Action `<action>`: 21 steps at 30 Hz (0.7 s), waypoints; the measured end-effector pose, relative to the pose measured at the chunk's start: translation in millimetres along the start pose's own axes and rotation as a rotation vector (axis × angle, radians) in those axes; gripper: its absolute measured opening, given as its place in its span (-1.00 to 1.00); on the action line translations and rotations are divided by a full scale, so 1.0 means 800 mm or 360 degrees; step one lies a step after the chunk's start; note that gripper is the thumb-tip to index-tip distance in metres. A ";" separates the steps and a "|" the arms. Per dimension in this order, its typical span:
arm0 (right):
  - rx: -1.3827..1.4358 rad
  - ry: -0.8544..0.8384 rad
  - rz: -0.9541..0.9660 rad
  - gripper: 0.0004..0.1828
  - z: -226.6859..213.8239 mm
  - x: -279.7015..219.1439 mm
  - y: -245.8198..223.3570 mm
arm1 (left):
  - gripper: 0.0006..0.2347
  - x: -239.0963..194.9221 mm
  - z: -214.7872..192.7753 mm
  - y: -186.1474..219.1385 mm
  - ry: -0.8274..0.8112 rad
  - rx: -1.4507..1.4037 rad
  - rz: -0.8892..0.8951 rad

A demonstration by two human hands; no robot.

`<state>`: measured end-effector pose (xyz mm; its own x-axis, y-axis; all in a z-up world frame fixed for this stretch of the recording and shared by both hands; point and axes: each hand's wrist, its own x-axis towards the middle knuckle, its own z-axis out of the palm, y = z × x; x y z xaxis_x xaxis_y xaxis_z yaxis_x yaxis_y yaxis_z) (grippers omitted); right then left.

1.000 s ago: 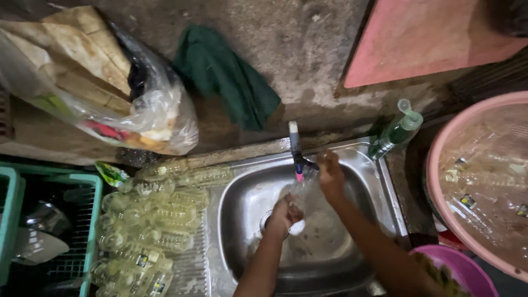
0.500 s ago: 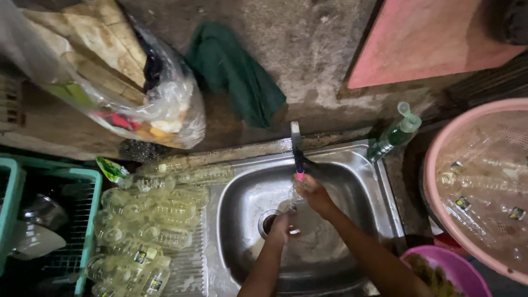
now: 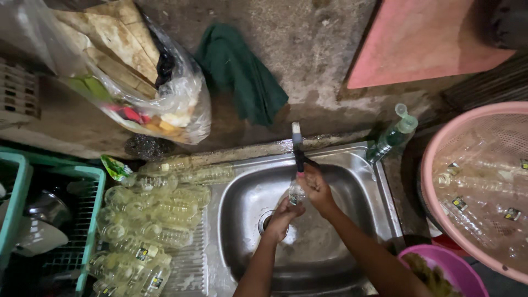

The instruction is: The person washes plastic bottles under running water in a kitchen sink. They rinse each bottle individually and place them into a pink colander.

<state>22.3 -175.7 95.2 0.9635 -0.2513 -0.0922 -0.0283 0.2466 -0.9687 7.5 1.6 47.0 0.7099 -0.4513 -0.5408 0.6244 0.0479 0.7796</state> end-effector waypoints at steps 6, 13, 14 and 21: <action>-0.0269 0.0381 -0.0328 -0.67 -0.006 0.030 0.007 | -0.33 0.011 -0.008 -0.014 0.0140 -0.0324 -0.0128; -0.0005 0.0429 -0.0313 -0.75 -0.006 0.060 0.031 | -0.45 0.001 -0.027 -0.005 0.0060 0.0005 -0.0082; -0.0071 0.0485 -0.0247 -0.72 -0.009 0.068 0.030 | -0.47 -0.002 -0.025 -0.006 0.0051 0.0024 -0.0051; -0.0802 0.0338 0.0318 -0.66 -0.042 0.059 -0.023 | -0.28 -0.040 -0.008 0.009 0.0233 0.0252 -0.0171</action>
<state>58.9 -223.9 101.0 0.8534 -0.4406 -0.2784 -0.3775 -0.1543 -0.9131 -9.0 22.5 67.8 0.6892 -0.3116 -0.6541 0.6479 -0.1390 0.7489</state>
